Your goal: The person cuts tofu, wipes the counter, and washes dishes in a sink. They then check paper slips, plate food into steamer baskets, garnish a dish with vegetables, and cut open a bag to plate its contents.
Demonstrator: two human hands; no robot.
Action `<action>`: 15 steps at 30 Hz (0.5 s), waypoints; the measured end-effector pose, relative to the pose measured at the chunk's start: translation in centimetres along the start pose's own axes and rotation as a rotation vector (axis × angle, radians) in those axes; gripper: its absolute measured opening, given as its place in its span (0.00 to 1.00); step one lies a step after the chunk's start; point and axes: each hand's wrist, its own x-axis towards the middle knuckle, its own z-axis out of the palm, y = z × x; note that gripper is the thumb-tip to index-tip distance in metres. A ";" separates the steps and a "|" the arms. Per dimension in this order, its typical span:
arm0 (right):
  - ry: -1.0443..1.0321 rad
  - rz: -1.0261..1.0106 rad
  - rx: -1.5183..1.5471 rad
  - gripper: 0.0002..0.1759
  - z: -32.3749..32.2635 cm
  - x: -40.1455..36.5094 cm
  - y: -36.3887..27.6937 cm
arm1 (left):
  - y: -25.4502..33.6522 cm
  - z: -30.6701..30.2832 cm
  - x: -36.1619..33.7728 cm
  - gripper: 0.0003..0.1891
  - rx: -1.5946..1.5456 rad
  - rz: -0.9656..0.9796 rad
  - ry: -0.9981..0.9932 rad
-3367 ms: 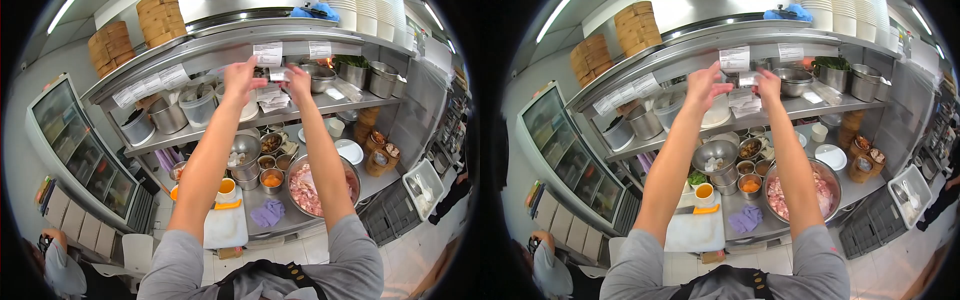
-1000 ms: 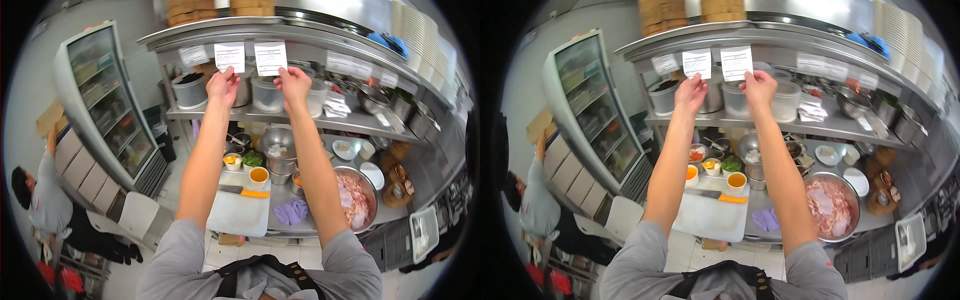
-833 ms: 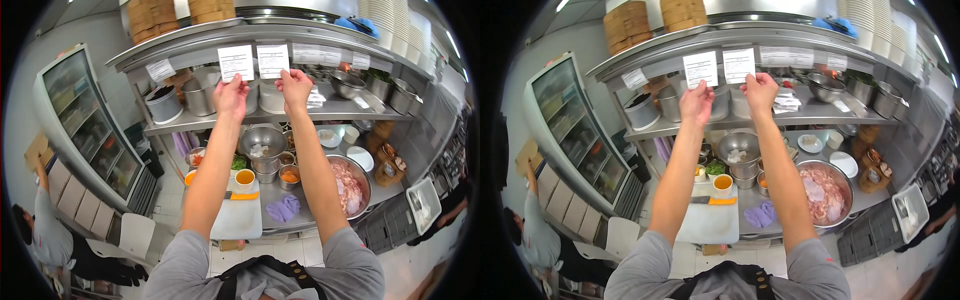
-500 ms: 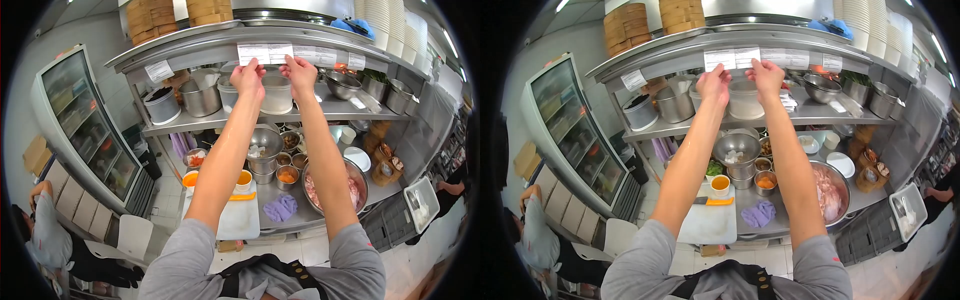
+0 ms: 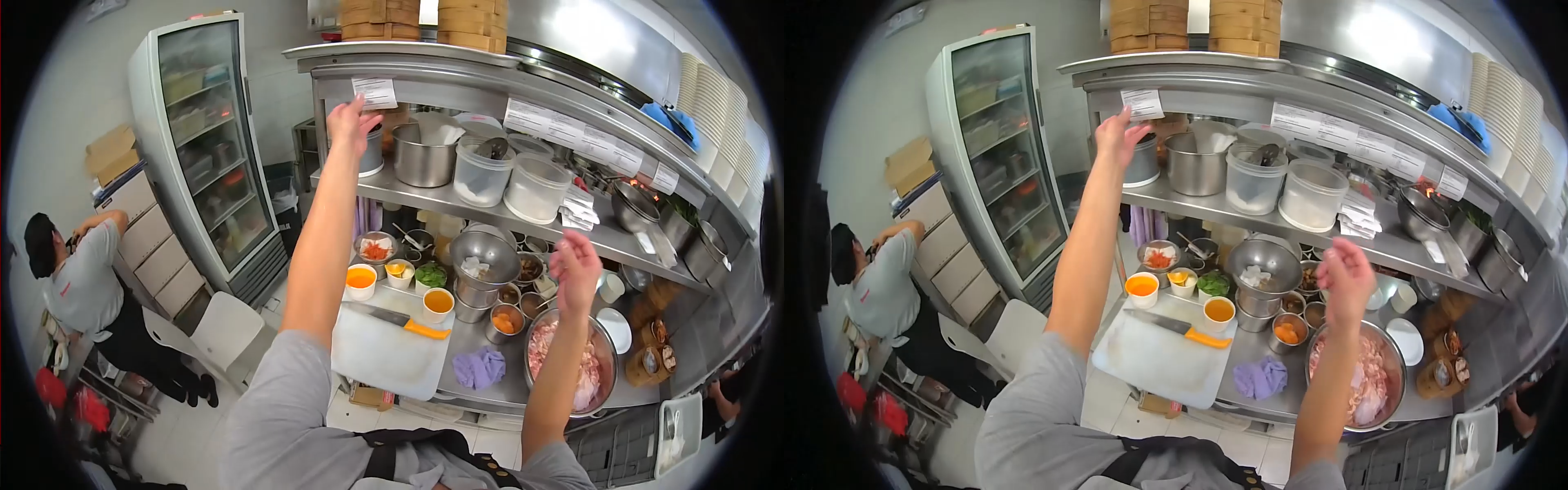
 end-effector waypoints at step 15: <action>-0.270 0.544 -0.026 0.16 0.3 -11.9 8.5 | -7.9 13.0 -9.8 0.07 0.120 -0.099 -0.356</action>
